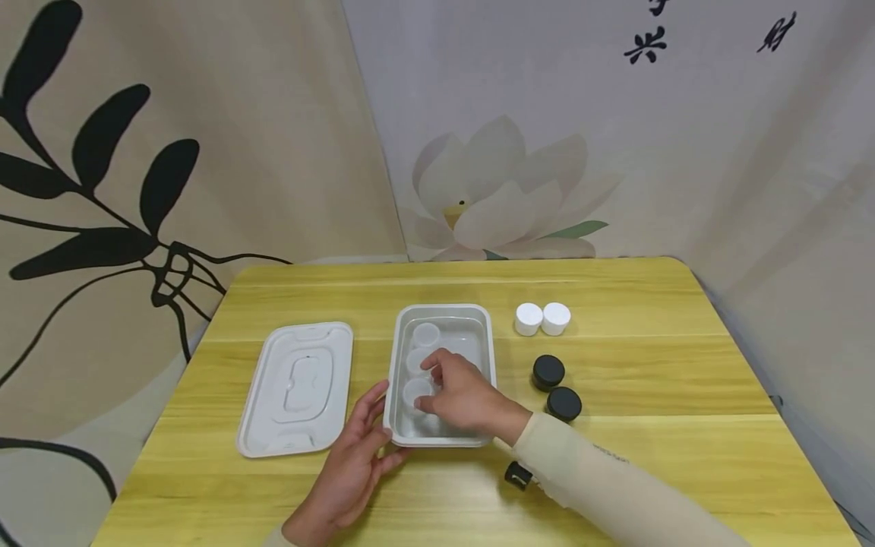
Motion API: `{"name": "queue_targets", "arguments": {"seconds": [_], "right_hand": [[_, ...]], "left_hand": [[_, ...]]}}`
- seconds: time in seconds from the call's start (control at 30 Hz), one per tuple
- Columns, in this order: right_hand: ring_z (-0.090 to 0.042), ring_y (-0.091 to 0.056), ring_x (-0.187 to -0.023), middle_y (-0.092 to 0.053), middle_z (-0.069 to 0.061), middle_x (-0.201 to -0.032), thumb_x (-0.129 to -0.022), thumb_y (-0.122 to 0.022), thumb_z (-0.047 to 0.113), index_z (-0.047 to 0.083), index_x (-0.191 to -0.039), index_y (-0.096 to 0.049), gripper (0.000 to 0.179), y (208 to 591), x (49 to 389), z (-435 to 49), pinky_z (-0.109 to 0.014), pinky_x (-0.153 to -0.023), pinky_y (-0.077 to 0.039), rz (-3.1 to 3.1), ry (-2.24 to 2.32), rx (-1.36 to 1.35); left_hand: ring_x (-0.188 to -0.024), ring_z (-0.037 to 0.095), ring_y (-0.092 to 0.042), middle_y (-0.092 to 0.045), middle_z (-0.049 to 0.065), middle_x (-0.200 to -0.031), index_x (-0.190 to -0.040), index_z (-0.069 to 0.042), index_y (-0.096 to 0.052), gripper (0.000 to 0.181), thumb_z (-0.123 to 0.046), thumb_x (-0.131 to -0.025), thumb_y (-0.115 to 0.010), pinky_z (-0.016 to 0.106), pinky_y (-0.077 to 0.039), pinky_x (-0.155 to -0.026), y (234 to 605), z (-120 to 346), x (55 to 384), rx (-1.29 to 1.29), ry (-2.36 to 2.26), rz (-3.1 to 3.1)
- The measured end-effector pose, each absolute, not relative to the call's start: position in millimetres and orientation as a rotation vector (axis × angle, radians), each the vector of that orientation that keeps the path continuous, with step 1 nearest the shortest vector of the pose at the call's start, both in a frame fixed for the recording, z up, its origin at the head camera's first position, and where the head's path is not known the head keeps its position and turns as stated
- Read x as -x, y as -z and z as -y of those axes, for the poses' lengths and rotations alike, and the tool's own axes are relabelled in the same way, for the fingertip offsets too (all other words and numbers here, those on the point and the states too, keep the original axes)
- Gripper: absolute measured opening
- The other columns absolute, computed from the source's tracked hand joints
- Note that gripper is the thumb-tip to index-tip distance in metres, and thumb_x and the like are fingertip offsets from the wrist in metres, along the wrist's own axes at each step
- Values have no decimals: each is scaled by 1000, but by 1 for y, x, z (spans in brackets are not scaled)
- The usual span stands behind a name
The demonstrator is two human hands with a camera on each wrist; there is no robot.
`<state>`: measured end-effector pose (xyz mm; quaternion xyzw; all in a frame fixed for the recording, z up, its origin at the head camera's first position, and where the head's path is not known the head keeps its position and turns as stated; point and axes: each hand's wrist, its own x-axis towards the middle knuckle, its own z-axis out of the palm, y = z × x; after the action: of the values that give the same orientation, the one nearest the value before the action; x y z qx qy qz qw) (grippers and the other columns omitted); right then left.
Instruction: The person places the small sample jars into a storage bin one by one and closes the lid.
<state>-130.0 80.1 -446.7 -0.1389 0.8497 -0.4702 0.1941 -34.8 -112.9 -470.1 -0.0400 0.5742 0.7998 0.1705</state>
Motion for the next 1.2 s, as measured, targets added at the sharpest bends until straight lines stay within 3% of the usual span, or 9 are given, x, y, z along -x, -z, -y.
{"name": "queue_targets", "arguments": {"seconds": [0.2,0.47,0.67,0.77,0.9,1.0,1.2], "right_hand": [[-36,-64,-122,-65,-22,-130,-93,-80,13,-2,-137,-59,51,426,134,-99,-48,-107,-53,-2271,1465,404],[-28,-66,-123,-65,-21,-137,-96,-77,16,-1,-141,-58,51,417,139,-128,-28,-96,-59,-2125,1644,344],[-35,-64,-129,-62,-25,-143,-99,-74,14,-4,-145,-54,53,412,136,-164,-22,-96,-57,-2106,1752,296],[-25,-67,-125,-58,-29,-144,-101,-72,14,-8,-147,-51,55,415,133,-185,-21,-96,-57,-2126,1792,271],[-8,-70,-115,-65,-14,-136,-102,-71,16,-7,-147,-51,54,421,125,-212,-21,-95,-58,-2162,1821,212],[-7,-70,-113,-70,1,-128,-103,-70,15,-5,-144,-54,49,427,118,-230,-21,-95,-58,-2174,1845,188],[-10,-71,-114,-73,3,-126,-103,-67,6,9,-138,-64,35,440,105,-261,-21,-92,-59,-2135,1963,182]], "left_hand": [[-143,33,-42,-20,13,-173,-168,-23,-18,64,-4,-110,-39,41,-52,-104,471,113,35,105,-2266,-1646],[-148,36,-37,-19,14,-172,-168,-23,-17,64,-4,-110,-38,43,-51,-106,470,113,36,102,-2269,-1637],[-146,36,-39,-19,15,-172,-168,-23,-17,65,-4,-110,-39,43,-51,-105,470,112,34,114,-2262,-1644],[-144,36,-41,-18,15,-172,-168,-23,-17,65,-4,-109,-39,42,-51,-104,470,112,33,120,-2256,-1652],[-145,36,-41,-18,15,-173,-168,-22,-17,65,-4,-109,-39,42,-51,-104,470,113,31,118,-2251,-1652],[-145,36,-40,-17,15,-173,-168,-22,-17,65,-4,-109,-39,42,-51,-104,471,113,31,119,-2251,-1653],[-146,37,-40,-17,16,-173,-168,-22,-17,65,-4,-109,-39,42,-51,-105,469,114,32,114,-2254,-1660]]}}
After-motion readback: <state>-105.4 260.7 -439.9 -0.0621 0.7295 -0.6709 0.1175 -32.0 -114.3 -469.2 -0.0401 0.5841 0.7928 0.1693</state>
